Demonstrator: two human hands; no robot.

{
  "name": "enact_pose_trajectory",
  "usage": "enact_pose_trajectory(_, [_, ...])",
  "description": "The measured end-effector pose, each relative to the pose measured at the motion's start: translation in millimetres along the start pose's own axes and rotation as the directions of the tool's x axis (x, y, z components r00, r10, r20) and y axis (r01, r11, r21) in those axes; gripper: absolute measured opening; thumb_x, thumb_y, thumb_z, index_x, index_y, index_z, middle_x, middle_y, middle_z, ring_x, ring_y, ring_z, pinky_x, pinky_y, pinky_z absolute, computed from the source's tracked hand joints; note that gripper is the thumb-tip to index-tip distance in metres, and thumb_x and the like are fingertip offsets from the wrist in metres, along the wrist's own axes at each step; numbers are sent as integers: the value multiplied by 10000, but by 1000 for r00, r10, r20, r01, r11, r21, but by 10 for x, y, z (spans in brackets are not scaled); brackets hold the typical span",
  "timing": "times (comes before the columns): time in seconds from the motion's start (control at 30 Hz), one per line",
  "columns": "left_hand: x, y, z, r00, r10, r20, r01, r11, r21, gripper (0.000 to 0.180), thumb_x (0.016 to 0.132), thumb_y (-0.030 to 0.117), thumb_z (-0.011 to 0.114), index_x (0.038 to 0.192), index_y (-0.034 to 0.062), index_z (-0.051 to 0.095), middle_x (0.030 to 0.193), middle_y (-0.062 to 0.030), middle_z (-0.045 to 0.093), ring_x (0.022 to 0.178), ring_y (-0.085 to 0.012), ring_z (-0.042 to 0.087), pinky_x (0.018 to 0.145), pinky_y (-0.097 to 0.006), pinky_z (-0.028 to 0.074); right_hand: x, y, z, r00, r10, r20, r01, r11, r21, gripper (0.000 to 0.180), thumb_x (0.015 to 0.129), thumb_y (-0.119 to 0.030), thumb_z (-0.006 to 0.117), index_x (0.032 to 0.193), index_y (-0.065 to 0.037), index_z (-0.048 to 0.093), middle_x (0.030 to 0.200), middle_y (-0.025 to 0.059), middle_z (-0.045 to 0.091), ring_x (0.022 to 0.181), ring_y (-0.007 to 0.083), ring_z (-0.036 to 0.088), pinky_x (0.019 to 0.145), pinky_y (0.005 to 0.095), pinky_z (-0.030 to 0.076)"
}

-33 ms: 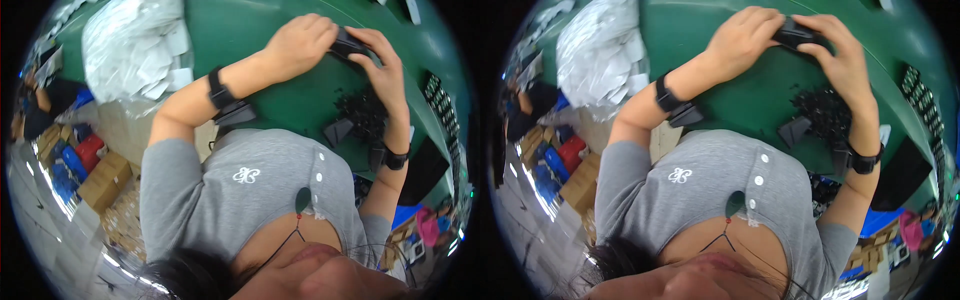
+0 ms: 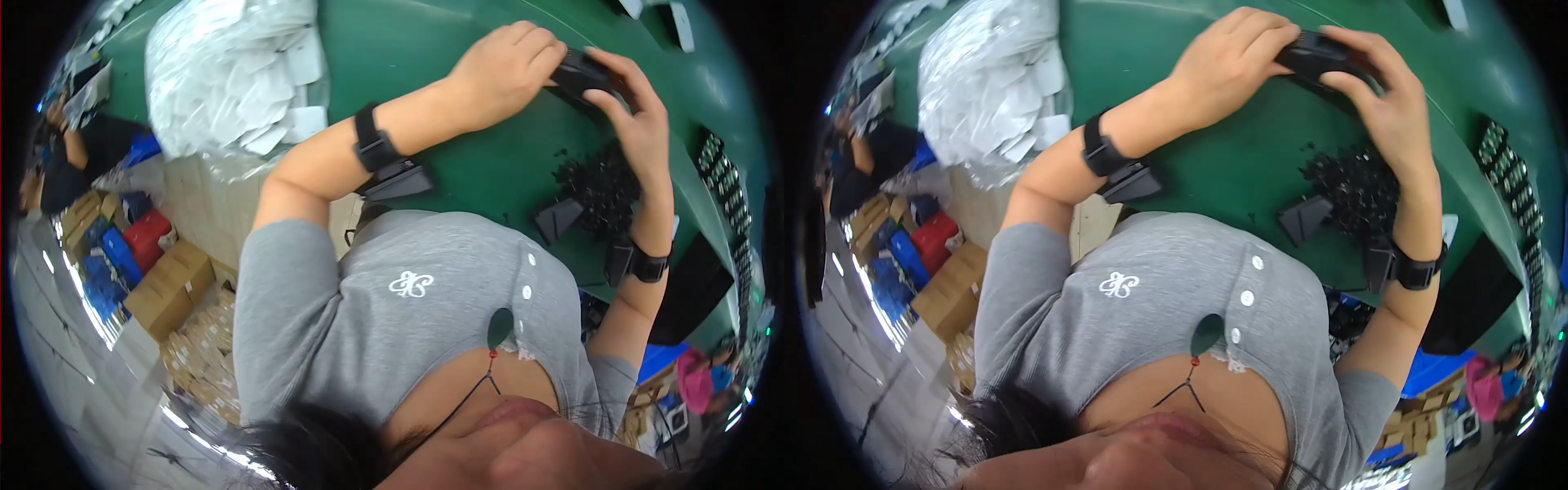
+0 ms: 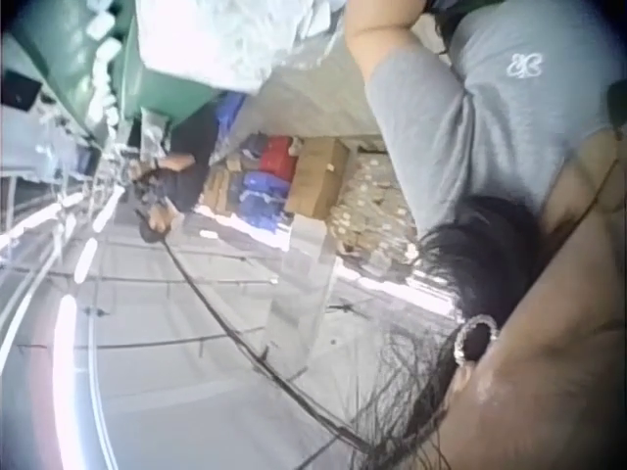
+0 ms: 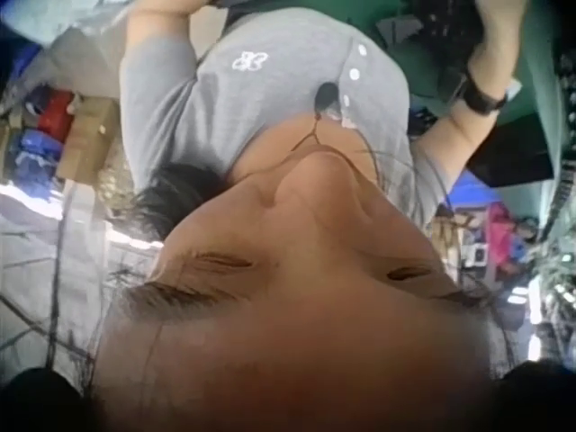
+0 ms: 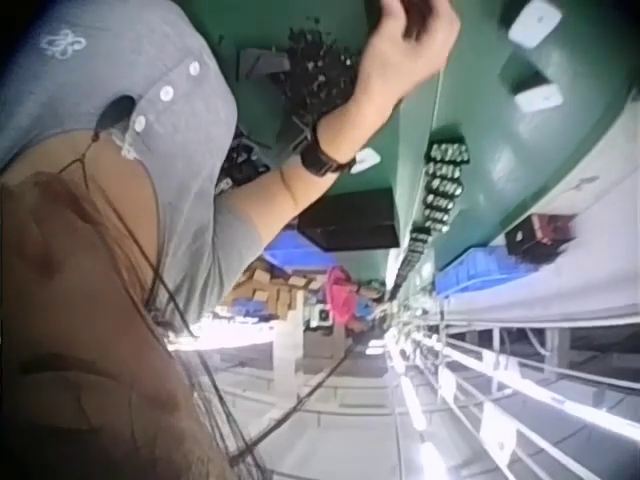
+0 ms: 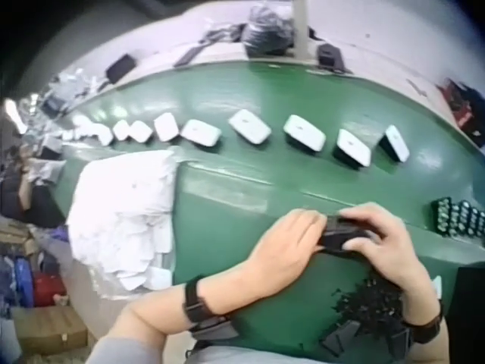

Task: The person assembles electronic components by picking up a white plastic base, inserting a small black part, and then pressing a black plastic housing over the assembly. The completed units are then placed onto the green conveyor belt.

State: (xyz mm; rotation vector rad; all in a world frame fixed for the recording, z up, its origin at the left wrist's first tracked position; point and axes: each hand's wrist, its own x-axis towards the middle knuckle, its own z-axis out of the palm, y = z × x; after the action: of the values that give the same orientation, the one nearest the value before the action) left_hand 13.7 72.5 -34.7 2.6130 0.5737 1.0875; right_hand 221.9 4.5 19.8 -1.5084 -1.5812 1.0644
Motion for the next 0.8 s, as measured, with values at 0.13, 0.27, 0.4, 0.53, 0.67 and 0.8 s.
enact_pose_trajectory(0.13, [85, 209, -58, 789, -573, 223, 596, 625, -504, 320, 815, 240, 720, 1002, -5, 633, 852, -133, 646, 791, -247, 629, 707, -341, 504, -100, -76, 155, 989, 97, -116, -38, 904, 427, 491, 908, -64, 632, 1357, 19, 452, 1287, 123, 532, 1217, 191, 499, 1035, 305, 381])
enact_pose_trajectory(0.27, [114, 361, -36, 618, -595, 513, 718, 162, -677, 338, 900, 271, 681, 1080, -9, 620, 889, -77, 670, 789, -116, 626, 699, -269, 500, -179, -61, 235, 947, 226, -230, -60, 824, 563, 465, 961, -108, 575, 1380, 1, 406, 1329, 118, 509, 1224, 188, 481, 1069, 341, 348])
enact_pose_trajectory(0.4, [-4, 404, -341, 772, -552, 315, 620, 546, -563, 325, 866, 285, 708, 1056, 33, 631, 920, -81, 639, 843, -187, 623, 738, -308, 507, -171, -68, -89, 906, 186, -380, -3, 901, 434, 403, 969, -76, 548, 1346, 19, 442, 1298, 115, 531, 1194, 176, 506, 1046, 337, 374])
enact_pose_trajectory(0.53, [-426, 266, -1009, 952, -281, 125, 267, 956, 119, 361, 695, 308, 773, 906, 63, 611, 897, -107, 569, 847, -295, 569, 720, -383, 481, -52, 1, -701, 878, 51, -476, -4, 995, 101, 357, 960, -91, 562, 1296, 26, 532, 1276, 105, 565, 1145, 166, 539, 1013, 288, 389])
enact_pose_trajectory(0.67, [-706, 420, -1592, 770, -583, 259, 391, 752, 531, 450, 688, 155, 791, 1076, 20, 609, 1063, -140, 588, 969, -330, 564, 812, -405, 476, 50, 508, -1370, 907, 12, -422, -70, 990, -124, 290, 887, -105, 657, 1134, 39, 607, 1102, 134, 607, 968, 217, 584, 893, 305, 456])
enact_pose_trajectory(0.8, [-951, 415, -1782, 662, -656, 363, 282, 666, 690, 465, 790, -11, 631, 1247, 19, 553, 1287, -133, 542, 1192, -319, 510, 941, -403, 432, 195, 682, -1622, 933, 221, -285, -239, 970, -31, 345, 875, -70, 646, 1204, -4, 568, 1045, 45, 605, 951, 120, 567, 848, 266, 471])
